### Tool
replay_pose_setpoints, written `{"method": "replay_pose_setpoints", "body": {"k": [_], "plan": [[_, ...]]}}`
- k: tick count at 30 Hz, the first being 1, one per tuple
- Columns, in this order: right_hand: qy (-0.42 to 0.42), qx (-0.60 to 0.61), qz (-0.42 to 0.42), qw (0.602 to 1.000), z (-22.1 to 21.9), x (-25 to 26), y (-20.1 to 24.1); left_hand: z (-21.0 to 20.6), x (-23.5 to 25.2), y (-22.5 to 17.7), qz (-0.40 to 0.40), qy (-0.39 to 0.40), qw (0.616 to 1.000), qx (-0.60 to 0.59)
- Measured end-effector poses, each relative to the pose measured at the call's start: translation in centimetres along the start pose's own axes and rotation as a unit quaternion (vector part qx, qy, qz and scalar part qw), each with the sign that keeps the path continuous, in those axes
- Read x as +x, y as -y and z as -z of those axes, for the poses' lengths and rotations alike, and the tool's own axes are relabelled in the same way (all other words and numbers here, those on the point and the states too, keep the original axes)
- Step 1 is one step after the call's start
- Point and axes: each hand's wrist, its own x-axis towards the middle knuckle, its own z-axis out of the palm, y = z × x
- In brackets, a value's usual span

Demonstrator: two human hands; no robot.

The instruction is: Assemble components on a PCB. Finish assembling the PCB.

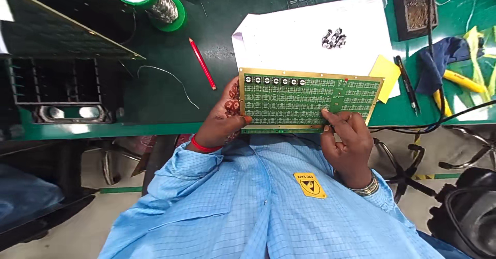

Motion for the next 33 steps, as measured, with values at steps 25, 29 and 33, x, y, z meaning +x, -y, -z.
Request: {"method": "replay_pose_setpoints", "body": {"k": [25,29,33], "plan": [[0.001,-0.01,0.003,1.0,0.08,-0.43,0.17,0.07,-0.19,0.25,-0.02,0.013,1.0,0.002],[0.001,-0.008,0.0,1.0,0.05,-0.43,0.09,-0.01,-0.06,0.11,-0.015,0.01,1.0,-0.003],[0.004,-0.006,0.0,1.0,0.08,-0.45,0.04,0.16,-0.04,0.23,-0.016,0.015,1.0,0.001]]}}
